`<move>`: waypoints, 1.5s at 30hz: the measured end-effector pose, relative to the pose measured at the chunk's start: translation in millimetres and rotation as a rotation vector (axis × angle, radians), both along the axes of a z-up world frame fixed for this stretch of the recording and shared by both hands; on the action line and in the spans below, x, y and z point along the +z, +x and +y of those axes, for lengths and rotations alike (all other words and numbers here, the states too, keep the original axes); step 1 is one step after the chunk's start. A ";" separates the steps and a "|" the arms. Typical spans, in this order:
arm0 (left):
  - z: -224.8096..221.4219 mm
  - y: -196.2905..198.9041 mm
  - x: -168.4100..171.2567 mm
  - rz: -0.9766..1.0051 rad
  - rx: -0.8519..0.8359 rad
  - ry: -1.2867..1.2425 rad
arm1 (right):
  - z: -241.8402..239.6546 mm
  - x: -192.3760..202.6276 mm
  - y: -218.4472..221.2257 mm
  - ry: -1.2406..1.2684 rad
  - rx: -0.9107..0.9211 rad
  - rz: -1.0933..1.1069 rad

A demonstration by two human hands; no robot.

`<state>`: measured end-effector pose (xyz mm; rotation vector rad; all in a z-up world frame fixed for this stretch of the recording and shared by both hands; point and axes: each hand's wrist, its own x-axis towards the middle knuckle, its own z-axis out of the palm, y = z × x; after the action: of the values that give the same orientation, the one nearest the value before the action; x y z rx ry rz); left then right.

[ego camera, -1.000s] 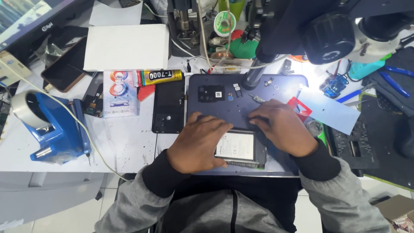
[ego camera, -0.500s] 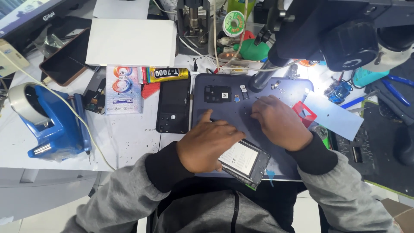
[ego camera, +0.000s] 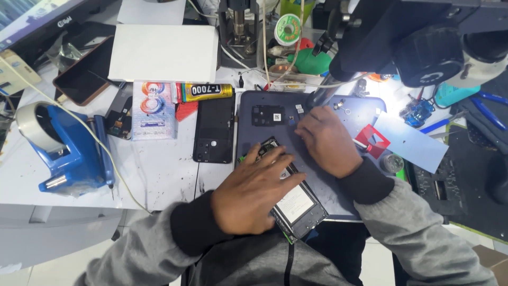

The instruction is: Securing internal components of a mobile phone using a precision screwdriver and small screws.

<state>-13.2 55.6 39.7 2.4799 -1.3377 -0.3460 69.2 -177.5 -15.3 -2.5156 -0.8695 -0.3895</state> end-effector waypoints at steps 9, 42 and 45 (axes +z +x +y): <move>26.5 -50.2 -27.0 0.209 0.809 -0.390 | -2.1 25.8 -90.7 0.077 -0.116 0.361; 15.8 24.1 -13.7 0.274 0.094 -0.278 | 58.6 25.1 51.0 -0.179 -0.234 0.464; 10.8 17.9 -21.5 0.146 0.088 -0.220 | 58.1 33.0 50.2 -0.234 -0.274 0.432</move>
<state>4.7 66.5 18.2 2.2763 -1.1403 -0.3328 119.4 -119.4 17.7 -2.7861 -0.4231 0.1853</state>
